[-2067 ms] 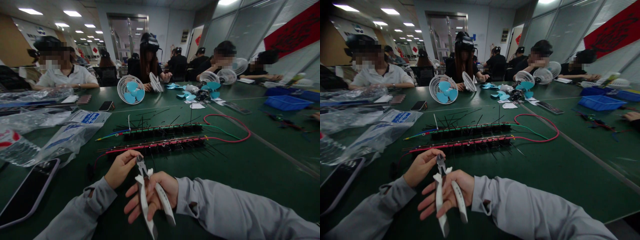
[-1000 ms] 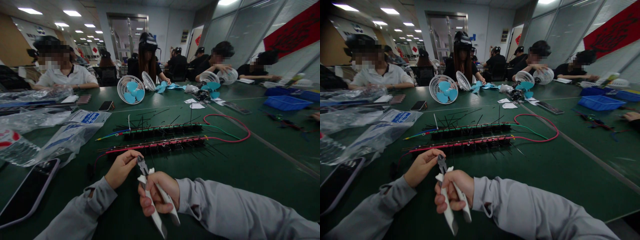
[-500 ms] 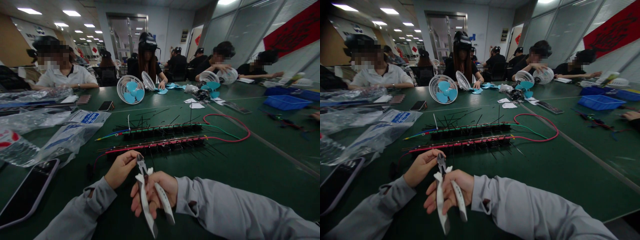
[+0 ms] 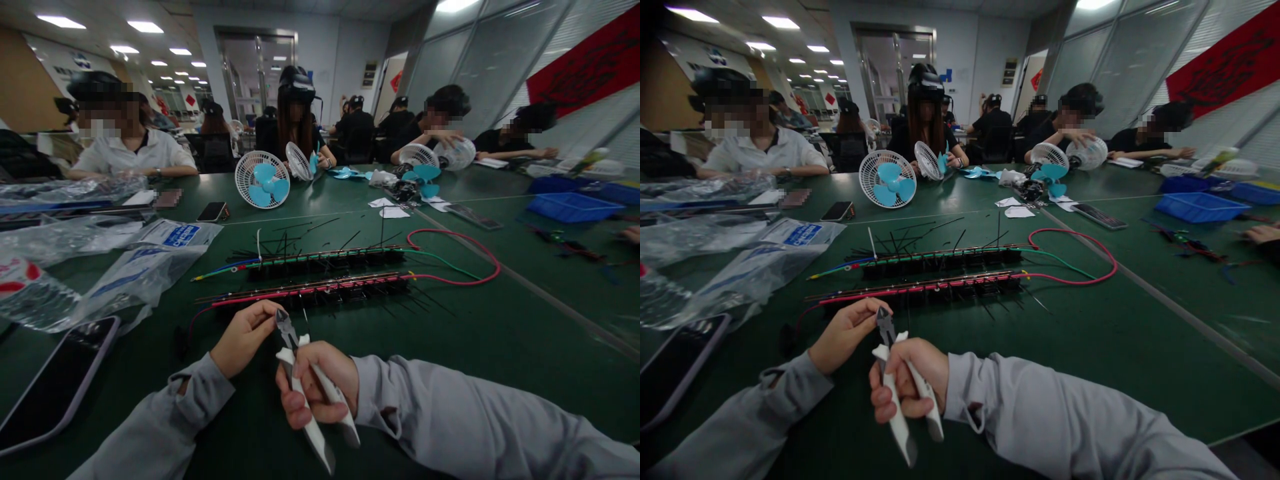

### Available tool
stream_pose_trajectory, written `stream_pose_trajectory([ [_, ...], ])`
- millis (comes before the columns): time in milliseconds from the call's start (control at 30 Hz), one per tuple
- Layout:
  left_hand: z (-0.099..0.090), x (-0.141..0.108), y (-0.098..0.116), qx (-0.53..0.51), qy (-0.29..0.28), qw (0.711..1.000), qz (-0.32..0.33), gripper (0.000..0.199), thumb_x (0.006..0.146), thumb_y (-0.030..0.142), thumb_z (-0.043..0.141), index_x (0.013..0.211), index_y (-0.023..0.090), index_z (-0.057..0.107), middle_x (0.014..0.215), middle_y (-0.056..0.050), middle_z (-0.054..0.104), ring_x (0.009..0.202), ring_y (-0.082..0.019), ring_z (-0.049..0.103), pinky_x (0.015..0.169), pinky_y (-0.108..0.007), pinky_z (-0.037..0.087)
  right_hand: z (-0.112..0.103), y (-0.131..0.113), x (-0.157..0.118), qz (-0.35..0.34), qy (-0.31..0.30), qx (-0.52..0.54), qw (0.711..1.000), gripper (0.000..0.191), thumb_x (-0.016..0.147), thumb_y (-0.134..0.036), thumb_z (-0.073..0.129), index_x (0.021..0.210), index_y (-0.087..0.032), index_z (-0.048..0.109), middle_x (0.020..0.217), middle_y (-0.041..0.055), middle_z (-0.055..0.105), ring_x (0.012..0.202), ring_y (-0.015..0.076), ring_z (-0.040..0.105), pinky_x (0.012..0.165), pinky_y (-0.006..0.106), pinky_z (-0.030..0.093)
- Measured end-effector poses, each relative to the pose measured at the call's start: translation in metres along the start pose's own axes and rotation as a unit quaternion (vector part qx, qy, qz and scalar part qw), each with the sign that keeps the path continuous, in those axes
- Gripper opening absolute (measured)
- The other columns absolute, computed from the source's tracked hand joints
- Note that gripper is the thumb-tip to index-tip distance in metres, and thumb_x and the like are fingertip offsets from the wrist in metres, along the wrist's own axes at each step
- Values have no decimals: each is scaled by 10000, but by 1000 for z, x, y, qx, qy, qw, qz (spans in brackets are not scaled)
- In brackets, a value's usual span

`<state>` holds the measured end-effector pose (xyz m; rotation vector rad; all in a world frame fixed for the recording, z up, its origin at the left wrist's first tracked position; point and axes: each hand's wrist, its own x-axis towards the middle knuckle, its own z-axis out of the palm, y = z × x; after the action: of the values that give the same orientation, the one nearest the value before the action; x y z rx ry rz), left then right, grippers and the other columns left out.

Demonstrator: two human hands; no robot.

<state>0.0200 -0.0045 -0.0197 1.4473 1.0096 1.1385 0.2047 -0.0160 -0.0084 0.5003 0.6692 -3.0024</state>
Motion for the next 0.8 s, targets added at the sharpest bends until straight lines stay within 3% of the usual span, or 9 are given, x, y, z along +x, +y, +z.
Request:
stream_pose_trajectory([
  [400, 4, -1, 1, 23, 26, 999, -1, 151, 825, 298, 592, 862, 152, 586, 809, -26, 590, 762, -155, 567, 719, -262, 470, -4, 2, 3, -10, -22, 8, 1000, 195, 632, -210, 429, 780, -116, 513, 606, 51, 462, 508, 149, 501, 216, 127, 163],
  [533, 3, 0, -1, 27, 23, 999, -10, 143, 841, 291, 569, 873, 153, 584, 810, -25, 605, 766, -154, 578, 722, -262, 472, -9, 5, 6, -39, -26, -3, 999, 290, 631, -206, 426, 856, -72, 550, 642, 95, 558, 547, 179, 568, 227, 148, 243],
  [667, 2, 0, 0, 21, 28, 999, -16, 159, 840, 297, 569, 885, 148, 601, 825, -33, 634, 783, -163, 597, 748, -277, 476, -10, 5, 8, -45, -38, -6, 998, 456, 611, -188, 418, 1020, -33, 546, 900, 170, 640, 780, 231, 651, 402, 203, 465],
  [800, 3, -1, 1, 17, 38, 999, -21, 173, 822, 306, 589, 889, 148, 616, 829, -39, 649, 780, -169, 604, 734, -277, 482, -7, 5, 8, -30, -65, -2, 997, 564, 586, -186, 430, 1124, -40, 512, 1070, 191, 605, 955, 278, 622, 594, 259, 525],
])
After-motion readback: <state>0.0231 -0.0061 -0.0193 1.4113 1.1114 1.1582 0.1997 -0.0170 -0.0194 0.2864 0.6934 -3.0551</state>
